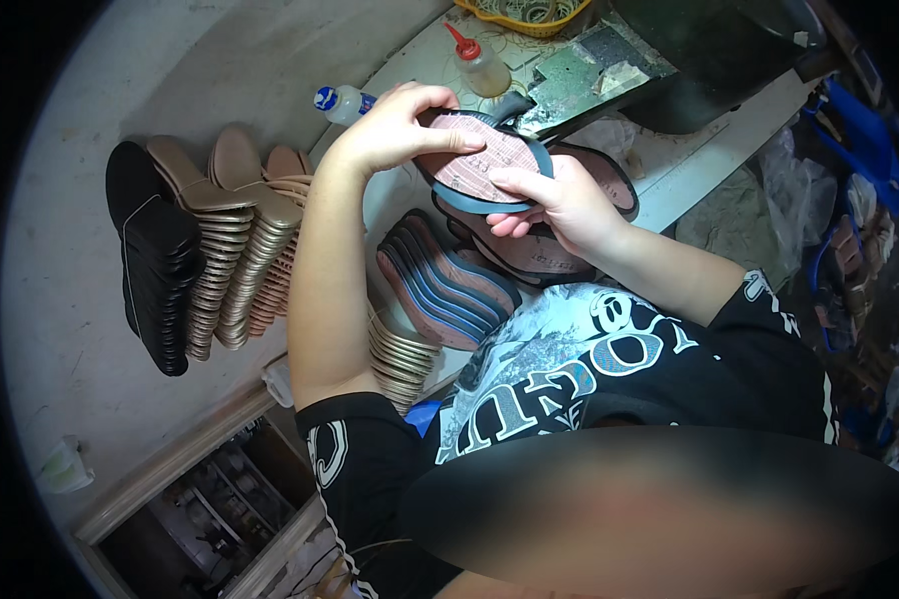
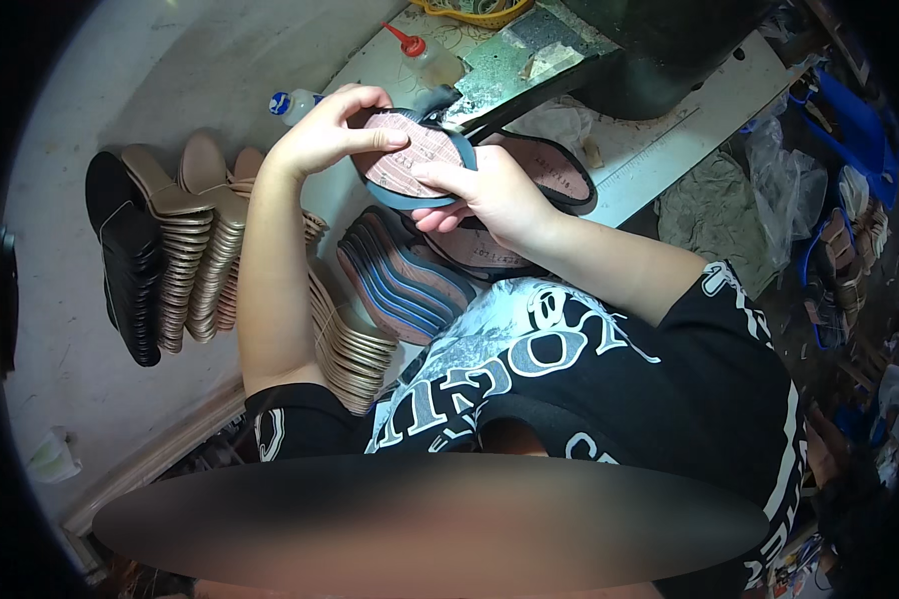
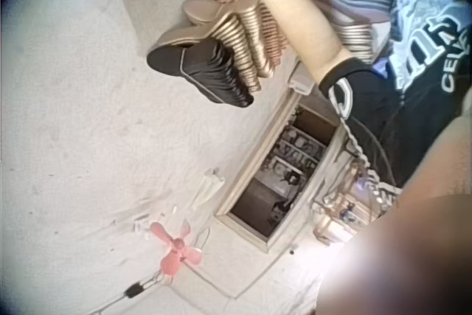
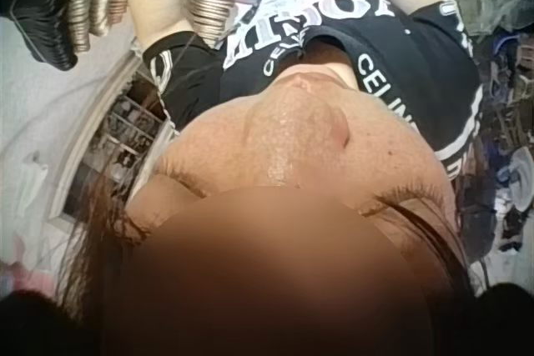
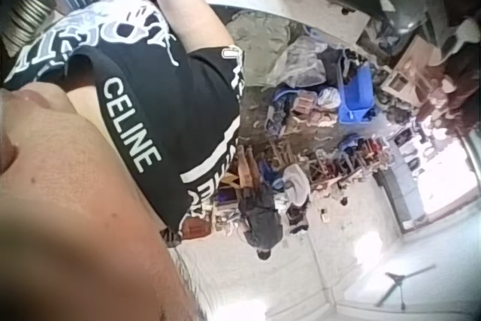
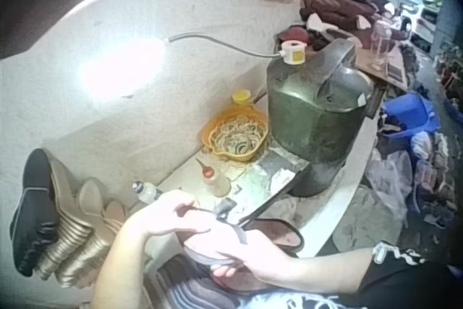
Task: The worker is assembling shoe soles and components by hand at a workbench.
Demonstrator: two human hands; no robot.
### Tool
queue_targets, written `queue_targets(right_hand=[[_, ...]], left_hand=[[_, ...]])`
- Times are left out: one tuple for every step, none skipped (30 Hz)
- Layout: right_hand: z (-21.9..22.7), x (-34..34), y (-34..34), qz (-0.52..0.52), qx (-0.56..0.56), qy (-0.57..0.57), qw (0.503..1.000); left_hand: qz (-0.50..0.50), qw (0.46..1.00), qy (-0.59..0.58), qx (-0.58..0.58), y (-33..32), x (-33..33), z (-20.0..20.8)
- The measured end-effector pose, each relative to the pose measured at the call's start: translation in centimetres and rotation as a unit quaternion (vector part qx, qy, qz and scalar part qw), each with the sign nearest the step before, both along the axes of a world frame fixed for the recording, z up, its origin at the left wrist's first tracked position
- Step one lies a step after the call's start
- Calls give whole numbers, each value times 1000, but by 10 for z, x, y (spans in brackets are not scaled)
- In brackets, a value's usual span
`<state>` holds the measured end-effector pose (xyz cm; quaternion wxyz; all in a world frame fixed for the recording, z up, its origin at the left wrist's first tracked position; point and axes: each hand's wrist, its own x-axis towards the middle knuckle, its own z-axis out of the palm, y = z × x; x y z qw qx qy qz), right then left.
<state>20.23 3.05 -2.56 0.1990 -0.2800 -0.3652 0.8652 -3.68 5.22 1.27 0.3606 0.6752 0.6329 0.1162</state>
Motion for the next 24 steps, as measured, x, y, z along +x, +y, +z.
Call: queue_targets(right_hand=[[0, 0, 1, -1, 2, 1, 1000], [0, -1, 2, -11, 13, 4, 1000], [1, -1, 2, -21, 23, 8, 999], [2, -2, 3, -21, 24, 9, 999], [4, -4, 3, -33, 15, 11, 999], [5, -4, 3, -45, 5, 13, 999], [5, -5, 3, -45, 5, 14, 999], [6, -5, 3, -46, 9, 11, 999], [5, -5, 3, -47, 13, 7, 999], [5, -5, 4, -47, 12, 7, 999], [4, -5, 5, -41, 16, 8, 999], [3, -5, 6, -35, 19, 9, 999], [2, -6, 6, -44, 15, 13, 999], [1, -7, 7, -43, 15, 13, 999], [1, -7, 8, -47, 13, 7, 999], [2, -7, 8, -50, 11, 2, 999], [4, -7, 8, -57, 10, 4, 998], [5, -7, 8, -55, 11, 6, 998], [4, -7, 8, -53, 12, 1, 999], [3, -8, 9, -51, 13, -4, 999], [3, -10, 10, -51, 21, -2, 999], [1, -11, 10, -50, 22, -1, 999], [0, -11, 11, -46, 21, 0, 999], [-1, -11, 11, -43, 21, 3, 999]], left_hand=[[11, 999, 25, 25, -2, 2, 3], [10, 999, 26, 26, -2, 2, 5], [10, 1000, 6, -23, -2, 2, 7], [11, 997, -13, -72, -1, 2, 10], [11, 997, -12, -70, -3, 1, 8], [33, 997, -17, -61, -8, 0, 4], [55, 997, -21, -53, -11, 0, 3], [55, 997, -21, -53, -14, 1, 4], [82, 995, -26, -55, -18, 3, 5], [109, 992, -31, -58, -21, 4, 6], [109, 992, -31, -58, -23, 3, 4], [119, 991, -21, -57, -25, 1, 1], [129, 990, -11, -55, -27, -1, -2], [130, 990, -11, -55, -29, -1, -4], [155, 986, -27, -46, -32, 0, -7], [181, 982, -41, -35, -36, 3, -6], [189, 980, -49, -31, -39, 7, -5], [190, 980, -47, -29, -42, 9, -3], [197, 978, -60, -35, -44, 10, -3], [204, 976, -72, -41, -46, 10, -3], [204, 976, -71, -39, -48, 10, -4], [209, 972, -98, -39, -51, 11, -6], [213, 968, -124, -40, -53, 12, -6], [213, 969, -123, -37, -56, 15, -5]])
